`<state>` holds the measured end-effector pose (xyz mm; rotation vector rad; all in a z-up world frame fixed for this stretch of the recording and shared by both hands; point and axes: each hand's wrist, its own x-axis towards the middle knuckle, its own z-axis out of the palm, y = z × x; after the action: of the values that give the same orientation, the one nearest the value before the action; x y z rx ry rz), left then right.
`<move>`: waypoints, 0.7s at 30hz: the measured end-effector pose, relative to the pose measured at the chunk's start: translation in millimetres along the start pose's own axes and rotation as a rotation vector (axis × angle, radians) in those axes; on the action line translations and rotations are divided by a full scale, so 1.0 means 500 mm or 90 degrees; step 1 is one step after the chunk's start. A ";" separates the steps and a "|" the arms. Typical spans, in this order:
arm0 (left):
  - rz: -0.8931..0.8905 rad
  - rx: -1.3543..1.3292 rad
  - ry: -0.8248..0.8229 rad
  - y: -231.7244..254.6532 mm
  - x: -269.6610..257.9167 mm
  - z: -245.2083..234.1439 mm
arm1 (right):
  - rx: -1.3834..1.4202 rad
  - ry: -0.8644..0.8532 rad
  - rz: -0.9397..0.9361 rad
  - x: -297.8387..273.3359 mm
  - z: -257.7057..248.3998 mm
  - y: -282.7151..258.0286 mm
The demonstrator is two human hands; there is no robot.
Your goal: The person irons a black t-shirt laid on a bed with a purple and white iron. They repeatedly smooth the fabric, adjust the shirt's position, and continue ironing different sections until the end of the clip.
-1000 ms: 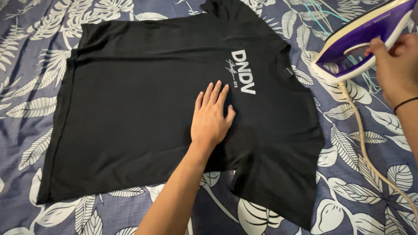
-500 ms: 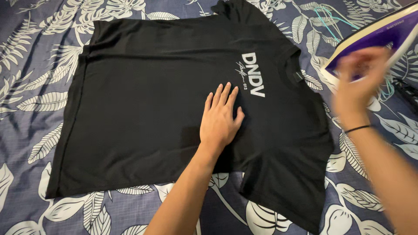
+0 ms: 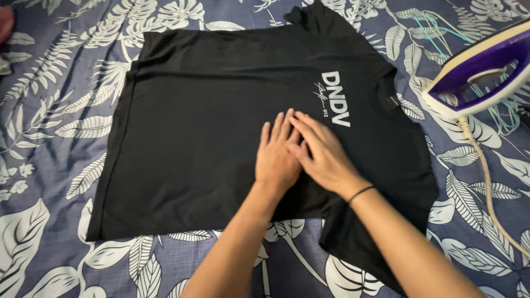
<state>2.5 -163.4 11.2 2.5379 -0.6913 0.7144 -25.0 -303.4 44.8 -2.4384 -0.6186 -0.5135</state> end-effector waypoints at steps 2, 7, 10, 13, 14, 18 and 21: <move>-0.048 -0.008 -0.025 -0.038 -0.012 -0.027 | -0.107 -0.008 0.028 -0.026 -0.030 0.036; -0.100 0.100 0.012 -0.198 -0.085 -0.153 | -0.252 0.007 0.127 -0.105 -0.127 0.121; -0.204 0.170 0.011 -0.296 -0.150 -0.223 | -0.303 0.039 0.221 -0.171 -0.159 0.149; -0.269 0.265 0.010 -0.377 -0.223 -0.279 | -0.316 0.108 0.298 -0.253 -0.175 0.145; -0.284 0.284 0.016 -0.395 -0.244 -0.293 | -0.351 0.120 0.328 -0.281 -0.181 0.138; -0.389 0.269 0.024 -0.402 -0.303 -0.348 | -0.440 0.138 0.446 -0.371 -0.190 0.084; -0.463 0.298 -0.015 -0.375 -0.310 -0.384 | -0.385 0.090 0.529 -0.409 -0.178 0.039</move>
<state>-78.5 135.3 26.6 2.9042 0.4577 0.6209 -201.9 -435.4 6.6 -2.8558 0.7073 -0.5461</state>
